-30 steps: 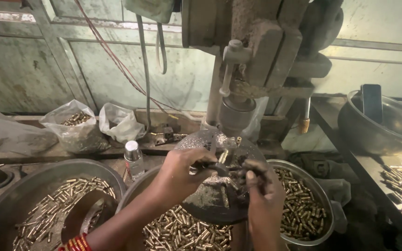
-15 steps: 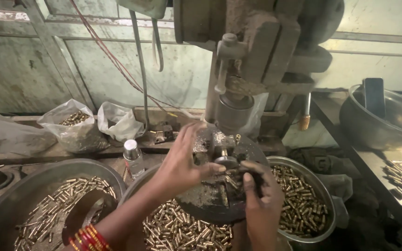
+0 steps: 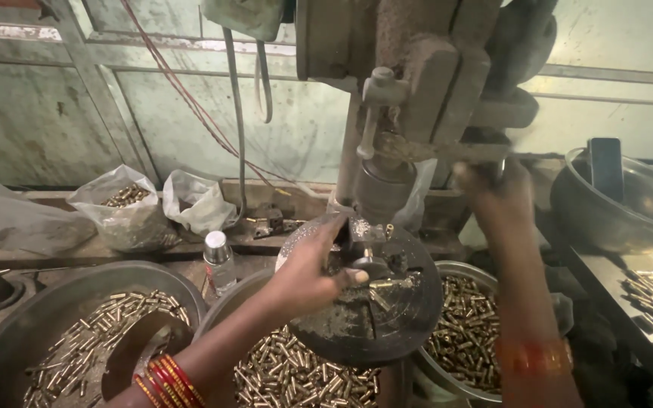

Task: Operating a press machine to process small brass components in a workshop.

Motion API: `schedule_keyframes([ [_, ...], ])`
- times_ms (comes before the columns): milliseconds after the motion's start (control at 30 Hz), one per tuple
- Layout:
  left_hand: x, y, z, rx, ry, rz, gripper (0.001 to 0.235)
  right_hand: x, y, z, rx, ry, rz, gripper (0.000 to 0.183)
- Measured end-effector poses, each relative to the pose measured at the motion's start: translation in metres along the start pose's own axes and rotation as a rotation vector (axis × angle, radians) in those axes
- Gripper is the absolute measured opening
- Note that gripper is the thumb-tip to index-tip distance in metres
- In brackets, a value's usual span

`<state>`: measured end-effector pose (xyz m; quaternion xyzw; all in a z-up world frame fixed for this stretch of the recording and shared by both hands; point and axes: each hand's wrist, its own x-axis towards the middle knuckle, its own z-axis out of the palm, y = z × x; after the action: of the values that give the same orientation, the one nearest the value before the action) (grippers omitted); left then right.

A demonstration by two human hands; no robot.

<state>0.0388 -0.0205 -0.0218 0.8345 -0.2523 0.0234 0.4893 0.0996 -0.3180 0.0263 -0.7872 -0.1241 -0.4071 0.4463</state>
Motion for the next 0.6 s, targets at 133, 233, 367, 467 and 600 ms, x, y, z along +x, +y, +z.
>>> schedule_keyframes([
  [133, 0.0, 0.015, -0.004, 0.03, -0.022, -0.052, 0.093, 0.05, 0.1, 0.039, -0.405, -0.029, -0.337, 0.019],
  [233, 0.0, 0.015, -0.004, -0.131, -0.053, -0.124, 0.096, 0.064, 0.162, 0.054, -0.706, -0.064, -0.463, 0.026],
  [367, 0.002, 0.002, -0.002, 0.211, -0.025, -0.007, 0.103, 0.068, 0.172, 0.061, -0.432, -0.129, -0.322, 0.042],
  [467, -0.003, 0.014, -0.005, 0.001, -0.038, -0.049, 0.098, 0.071, 0.188, 0.065, -0.402, -0.111, -0.323, 0.042],
  [600, -0.006, 0.031, -0.01, -0.14, -0.134, -0.173, 0.097, 0.087, 0.232, 0.071, -0.372, -0.095, -0.333, 0.042],
])
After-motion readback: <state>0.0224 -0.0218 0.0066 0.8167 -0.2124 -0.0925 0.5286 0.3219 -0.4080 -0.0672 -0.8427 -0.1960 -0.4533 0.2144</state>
